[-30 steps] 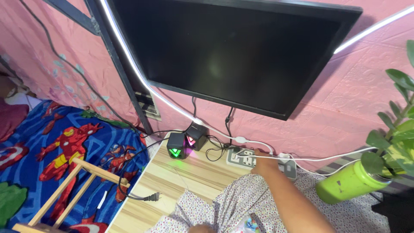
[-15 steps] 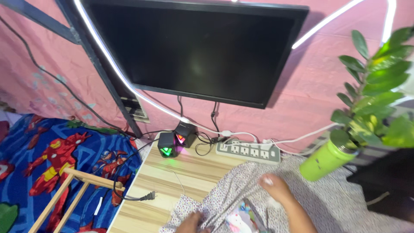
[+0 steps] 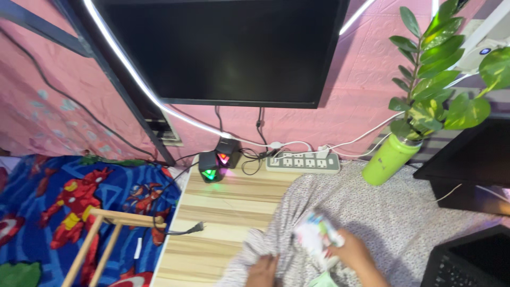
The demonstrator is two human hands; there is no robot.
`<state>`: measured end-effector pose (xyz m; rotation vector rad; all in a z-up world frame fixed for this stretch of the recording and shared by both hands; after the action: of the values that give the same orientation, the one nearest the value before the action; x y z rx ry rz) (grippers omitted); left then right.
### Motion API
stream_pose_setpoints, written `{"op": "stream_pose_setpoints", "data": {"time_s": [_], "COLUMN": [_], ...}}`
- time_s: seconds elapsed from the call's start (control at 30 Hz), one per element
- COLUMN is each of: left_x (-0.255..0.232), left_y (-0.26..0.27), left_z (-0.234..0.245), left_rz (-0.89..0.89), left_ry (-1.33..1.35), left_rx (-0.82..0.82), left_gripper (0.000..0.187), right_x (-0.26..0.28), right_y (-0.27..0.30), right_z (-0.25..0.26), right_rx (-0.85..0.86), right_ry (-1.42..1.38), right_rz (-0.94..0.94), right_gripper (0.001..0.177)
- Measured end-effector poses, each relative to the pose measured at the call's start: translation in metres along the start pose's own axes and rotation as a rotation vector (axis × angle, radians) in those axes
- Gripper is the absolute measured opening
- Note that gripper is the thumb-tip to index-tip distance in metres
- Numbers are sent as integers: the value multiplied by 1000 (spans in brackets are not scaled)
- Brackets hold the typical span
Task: The person wipes a small speaker and a computer monitor with a tissue, handles several cables and a mouse, and moves a potted plant and a laptop on a desk.
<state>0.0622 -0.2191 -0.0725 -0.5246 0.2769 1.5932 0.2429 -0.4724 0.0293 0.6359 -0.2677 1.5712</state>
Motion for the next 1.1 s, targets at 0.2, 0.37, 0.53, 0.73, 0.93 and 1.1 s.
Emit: {"op": "stream_pose_setpoints", "data": {"time_s": [0.2,0.37,0.53,0.73,0.93,1.1], "left_x": [-21,51,158,145,146,179], "left_y": [14,25,26,16,6,2], "left_z": [12,47,140,187,205,208], "left_rz": [378,563,510,808,1014,1007], "left_ry": [1100,1091,221,-58,-44,-117], "left_rx": [51,-319,-594,-326,-170,-290], "left_gripper": [84,68,45,70,82,55], "right_x": [82,158,183,127,135,130], "right_y": [1,15,29,65,101,100], "right_z": [9,-80,-83,-50,-70,-57], "right_rx": [-69,147,140,190,297,413], "right_ry": [-361,-330,-206,71,55,129], "right_rz": [41,-16,220,271,371,379], "right_gripper": [52,63,68,56,47,44]}}
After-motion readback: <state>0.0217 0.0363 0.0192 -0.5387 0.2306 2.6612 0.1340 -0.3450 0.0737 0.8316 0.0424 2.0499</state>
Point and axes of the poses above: each hand's wrist, its own y-axis away from the middle knuckle, its own z-axis out of the back of the hand, x = y × z, the point moved 6 cm from there along -y, towards the middle knuckle, and after that the axes turned 11 degrees about -x, right-handed, at the moved point
